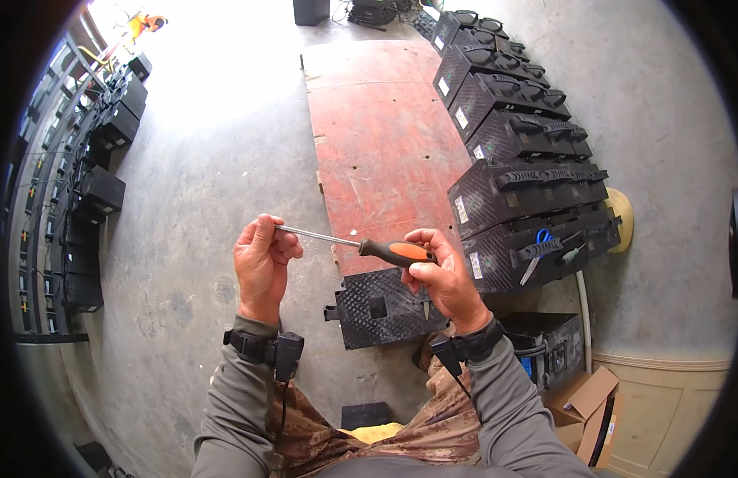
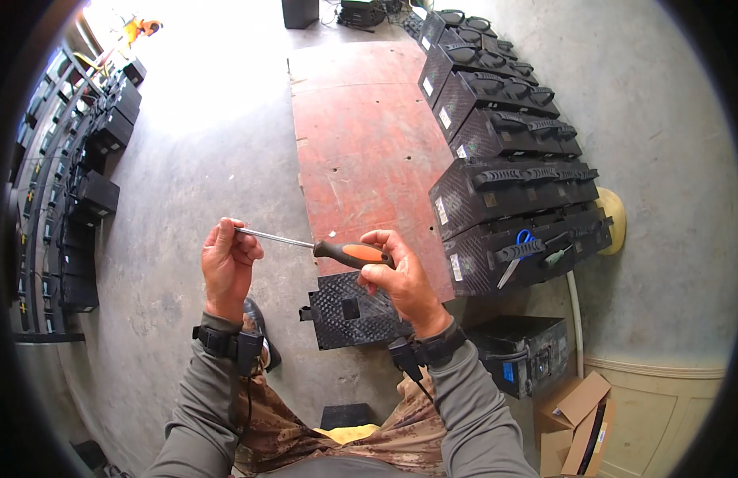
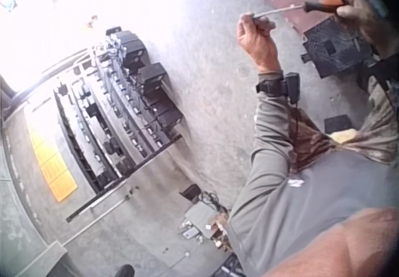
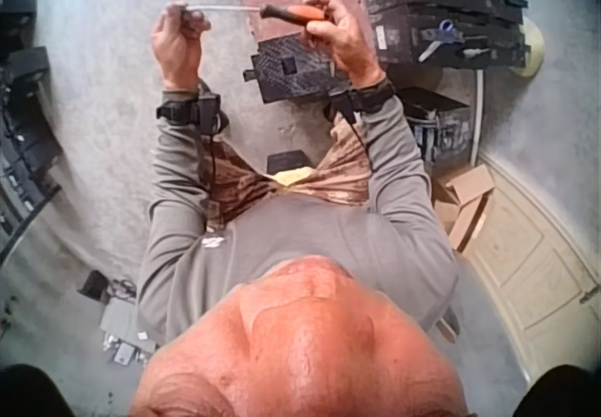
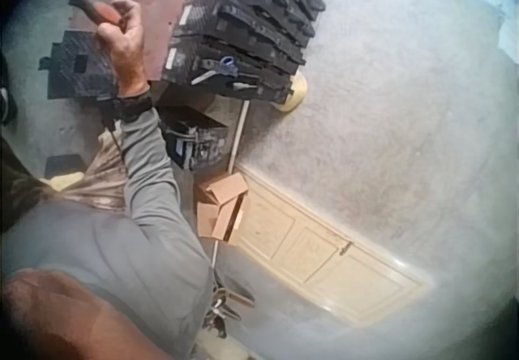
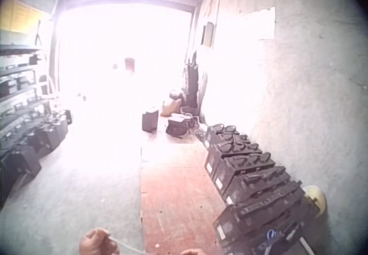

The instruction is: Use a screwdriver to unscrew or tighten components on a battery casing.

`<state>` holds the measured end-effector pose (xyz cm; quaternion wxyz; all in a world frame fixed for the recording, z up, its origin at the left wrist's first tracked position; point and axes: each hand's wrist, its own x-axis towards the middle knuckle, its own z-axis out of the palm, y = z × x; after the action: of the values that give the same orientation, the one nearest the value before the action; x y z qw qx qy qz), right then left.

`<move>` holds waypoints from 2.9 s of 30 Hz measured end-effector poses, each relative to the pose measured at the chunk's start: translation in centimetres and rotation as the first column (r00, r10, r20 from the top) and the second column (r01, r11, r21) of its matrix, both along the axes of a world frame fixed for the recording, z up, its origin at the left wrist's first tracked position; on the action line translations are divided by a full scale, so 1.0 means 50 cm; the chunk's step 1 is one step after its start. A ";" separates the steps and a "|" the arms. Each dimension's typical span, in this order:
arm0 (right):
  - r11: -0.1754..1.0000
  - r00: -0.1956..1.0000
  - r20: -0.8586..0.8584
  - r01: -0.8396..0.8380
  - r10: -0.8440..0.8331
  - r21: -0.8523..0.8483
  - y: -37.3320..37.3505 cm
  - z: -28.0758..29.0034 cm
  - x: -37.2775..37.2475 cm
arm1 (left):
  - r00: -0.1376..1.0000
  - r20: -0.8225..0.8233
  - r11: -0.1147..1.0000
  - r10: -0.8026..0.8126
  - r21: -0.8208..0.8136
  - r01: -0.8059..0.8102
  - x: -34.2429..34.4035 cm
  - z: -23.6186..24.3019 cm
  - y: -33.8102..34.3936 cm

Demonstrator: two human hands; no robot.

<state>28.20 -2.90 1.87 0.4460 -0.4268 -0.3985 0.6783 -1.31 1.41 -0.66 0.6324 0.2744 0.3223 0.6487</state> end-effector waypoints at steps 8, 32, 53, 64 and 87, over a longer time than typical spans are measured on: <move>0.997 0.999 -0.032 -0.038 0.036 -0.069 0.004 0.001 0.017 | 1.000 -0.007 1.000 0.004 -0.014 -0.005 0.008 0.016 0.001; 1.000 0.999 0.036 -0.022 0.022 0.022 -0.001 0.016 -0.014 | 1.000 -0.024 1.000 -0.018 0.004 0.018 -0.005 0.003 -0.002; 0.997 0.998 -0.053 0.044 -0.041 0.064 0.013 -0.024 -0.010 | 0.993 -0.042 0.993 -0.110 0.032 0.111 -0.029 -0.009 0.023; 0.983 0.993 0.093 0.058 -0.075 0.172 0.009 -0.023 -0.008 | 0.991 -0.079 0.993 -0.112 0.023 0.114 -0.026 -0.014 0.033; 0.983 0.987 -0.050 0.156 -0.152 0.093 -0.088 -0.001 0.084 | 0.957 -0.012 0.957 -0.289 0.002 0.289 0.037 -0.040 0.027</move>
<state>32.41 -7.31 1.81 0.5258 -0.4196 -0.3870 0.6306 0.52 2.76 -2.66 0.7178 0.3236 0.2815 0.5485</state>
